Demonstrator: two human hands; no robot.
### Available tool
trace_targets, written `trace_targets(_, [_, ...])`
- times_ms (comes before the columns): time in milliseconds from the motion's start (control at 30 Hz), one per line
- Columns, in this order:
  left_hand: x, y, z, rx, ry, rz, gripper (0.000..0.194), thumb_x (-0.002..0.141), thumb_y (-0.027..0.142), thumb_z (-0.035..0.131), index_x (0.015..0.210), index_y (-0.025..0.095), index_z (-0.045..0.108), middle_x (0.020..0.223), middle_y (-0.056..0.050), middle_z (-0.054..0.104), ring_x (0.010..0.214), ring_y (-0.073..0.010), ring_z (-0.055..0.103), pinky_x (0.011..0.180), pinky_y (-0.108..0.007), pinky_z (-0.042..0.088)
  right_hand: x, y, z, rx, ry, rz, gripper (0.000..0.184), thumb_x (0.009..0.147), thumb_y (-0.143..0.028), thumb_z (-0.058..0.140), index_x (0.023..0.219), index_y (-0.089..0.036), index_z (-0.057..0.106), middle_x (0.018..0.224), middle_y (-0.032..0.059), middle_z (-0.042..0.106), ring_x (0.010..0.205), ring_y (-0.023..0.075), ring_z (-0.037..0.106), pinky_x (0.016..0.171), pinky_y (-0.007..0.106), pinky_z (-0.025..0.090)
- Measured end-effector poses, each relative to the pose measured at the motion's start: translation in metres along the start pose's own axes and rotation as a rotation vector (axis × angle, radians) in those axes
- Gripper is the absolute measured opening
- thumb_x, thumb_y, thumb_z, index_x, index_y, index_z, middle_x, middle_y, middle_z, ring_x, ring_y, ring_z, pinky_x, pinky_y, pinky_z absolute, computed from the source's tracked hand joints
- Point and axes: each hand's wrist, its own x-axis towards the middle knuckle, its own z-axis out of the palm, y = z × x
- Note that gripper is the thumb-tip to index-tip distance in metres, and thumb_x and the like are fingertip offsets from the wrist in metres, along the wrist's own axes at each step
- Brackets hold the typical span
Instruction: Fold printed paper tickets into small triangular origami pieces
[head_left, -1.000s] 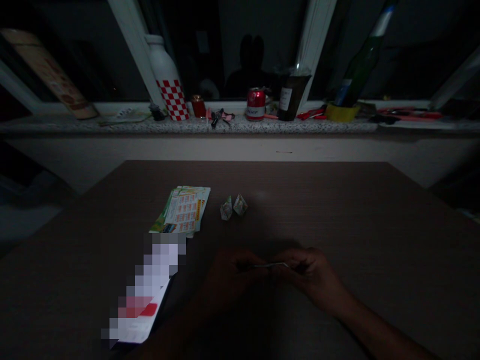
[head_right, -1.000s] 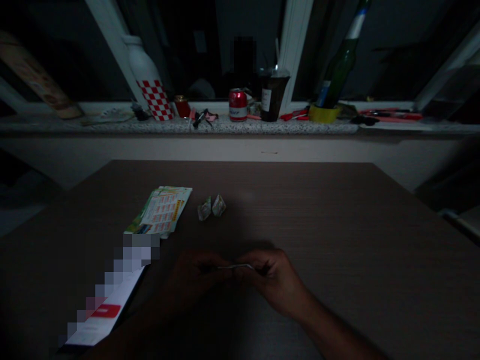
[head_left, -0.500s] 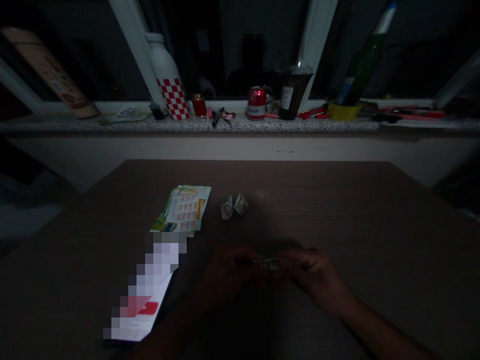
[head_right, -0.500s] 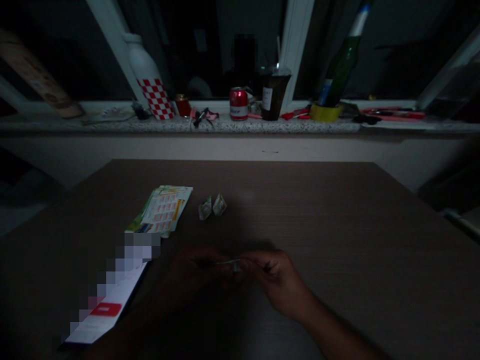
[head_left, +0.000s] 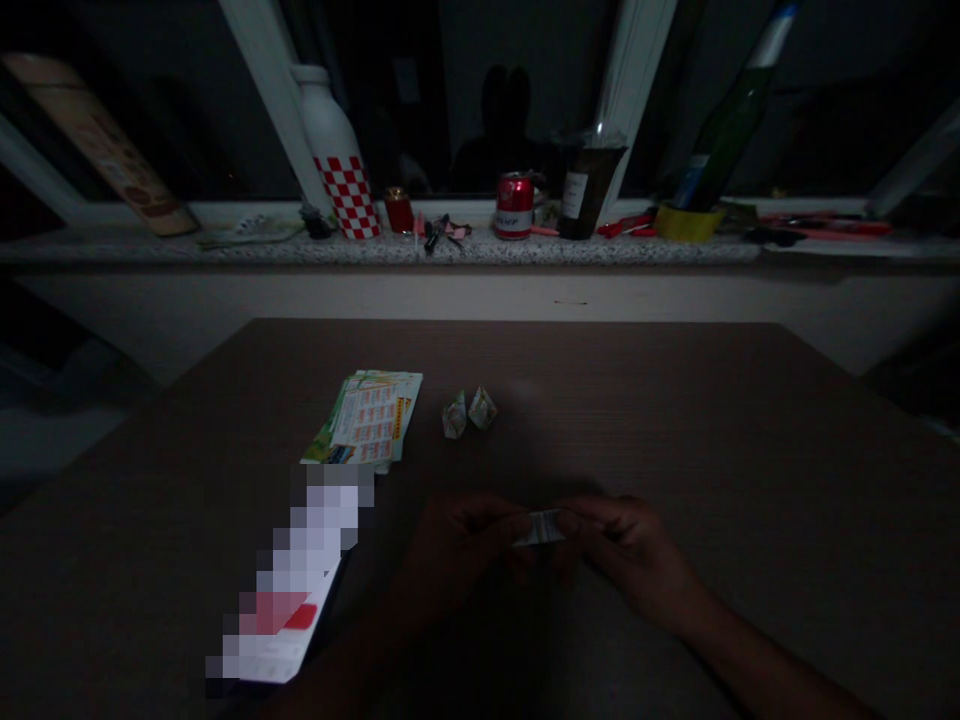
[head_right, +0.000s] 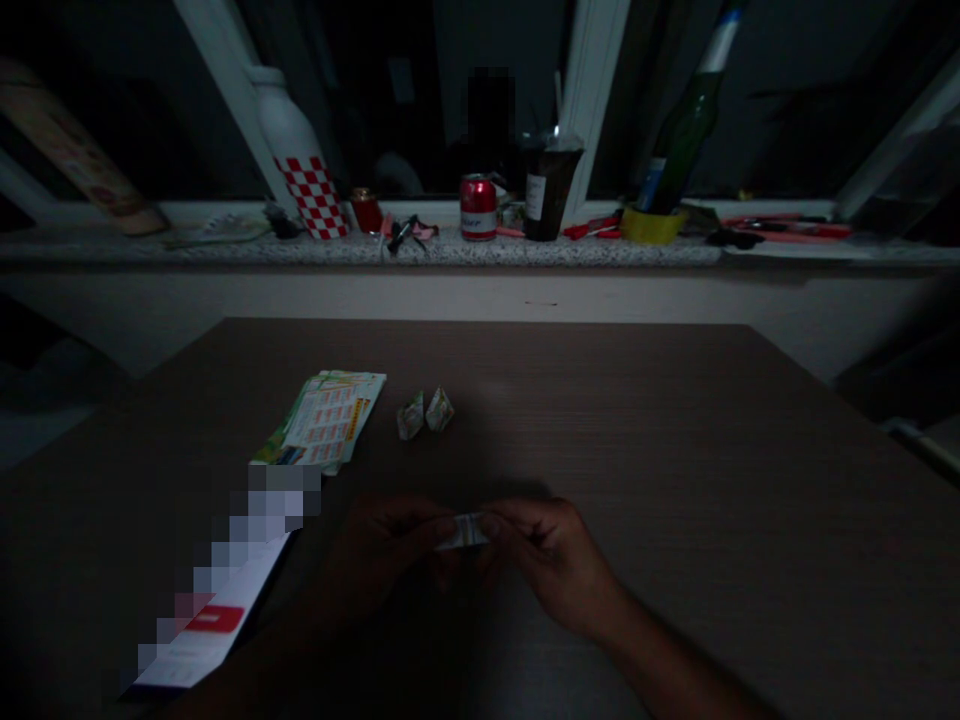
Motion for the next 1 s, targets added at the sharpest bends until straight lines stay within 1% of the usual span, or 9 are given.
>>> trace_targets(200, [0.000,0.002,0.003,0.064,0.097,-0.111,0.028,0.074,0.042,0.065,0.074,0.014,0.067,0.038,0.005,0.053,0.030,-0.0081,0.044,0.034,-0.018,0.033,-0.003,-0.003,-0.002,-0.091,0.042,-0.033,0.038,0.091,-0.041,0.053,0.066,-0.016,0.066,0.053,0.0012,0.064,0.048,0.0107,0.058,0.050,0.021,0.045])
trace_targets(300, [0.001,0.000,0.001,0.113,0.098,-0.093,0.032,0.077,0.045,0.063,0.083,0.014,0.068,0.041,0.005,0.055,0.032,-0.0096,0.046,0.036,-0.020,0.036,-0.003,-0.002,-0.001,-0.039,0.042,0.009,0.036,0.090,-0.044,0.054,0.072,-0.016,0.068,0.055,0.0013,0.066,0.051,0.0116,0.060,0.052,0.021,0.046])
trace_targets(400, [0.001,-0.002,-0.004,0.270,0.110,0.047,0.042,0.071,0.041,0.072,0.107,0.019,0.067,0.076,-0.003,0.073,0.065,-0.0174,0.066,0.059,-0.026,0.050,-0.002,0.001,-0.002,0.032,0.046,0.066,0.033,0.088,-0.046,0.057,0.088,-0.016,0.070,0.053,-0.0001,0.066,0.048,0.0119,0.060,0.051,0.023,0.047])
trace_targets(467, [0.001,-0.003,-0.006,0.432,0.097,0.155,0.047,0.068,0.036,0.076,0.113,0.023,0.066,0.103,-0.005,0.073,0.093,-0.0224,0.065,0.079,-0.030,0.050,-0.001,0.004,-0.003,0.079,0.051,0.090,0.034,0.087,-0.046,0.058,0.097,-0.015,0.069,0.053,-0.0009,0.065,0.047,0.0118,0.059,0.051,0.023,0.048])
trace_targets(500, [0.001,-0.003,-0.007,0.497,0.079,0.187,0.044,0.070,0.036,0.075,0.112,0.025,0.067,0.109,-0.004,0.071,0.099,-0.0236,0.063,0.085,-0.032,0.048,0.000,0.005,-0.004,0.098,0.049,0.089,0.034,0.087,-0.046,0.058,0.098,-0.015,0.068,0.054,-0.0007,0.064,0.048,0.0118,0.059,0.051,0.024,0.048])
trace_targets(600, [0.000,-0.002,-0.005,0.562,0.029,0.197,0.033,0.080,0.040,0.065,0.110,0.026,0.069,0.103,-0.003,0.073,0.093,-0.0223,0.064,0.082,-0.031,0.047,0.002,0.008,-0.005,0.140,0.023,0.050,0.034,0.083,-0.045,0.063,0.097,-0.015,0.068,0.061,0.0005,0.065,0.052,0.0116,0.059,0.053,0.024,0.047])
trace_targets(767, [-0.002,-0.004,0.000,0.522,-0.009,0.175,0.033,0.086,0.044,0.057,0.109,0.023,0.067,0.091,-0.002,0.072,0.078,-0.0180,0.063,0.066,-0.025,0.044,0.002,0.010,-0.002,0.134,0.032,0.052,0.031,0.079,-0.039,0.071,0.101,-0.018,0.065,0.067,-0.0007,0.065,0.056,0.0095,0.057,0.052,0.019,0.045])
trace_targets(867, [-0.002,-0.005,0.003,0.505,-0.045,0.213,0.032,0.090,0.043,0.051,0.107,0.022,0.066,0.091,-0.002,0.071,0.079,-0.0169,0.063,0.067,-0.024,0.043,0.002,0.011,0.001,0.062,0.078,0.025,0.027,0.081,-0.036,0.067,0.102,-0.018,0.065,0.071,0.0007,0.067,0.060,0.0110,0.059,0.056,0.021,0.048])
trace_targets(1000, [-0.003,-0.004,0.007,0.620,-0.018,0.227,0.032,0.094,0.039,0.043,0.104,0.019,0.065,0.088,-0.004,0.070,0.077,-0.0175,0.063,0.066,-0.026,0.041,0.000,0.018,0.004,-0.130,0.166,0.000,0.027,0.085,-0.032,0.059,0.108,-0.019,0.064,0.074,0.0022,0.066,0.069,0.0150,0.062,0.062,0.025,0.049])
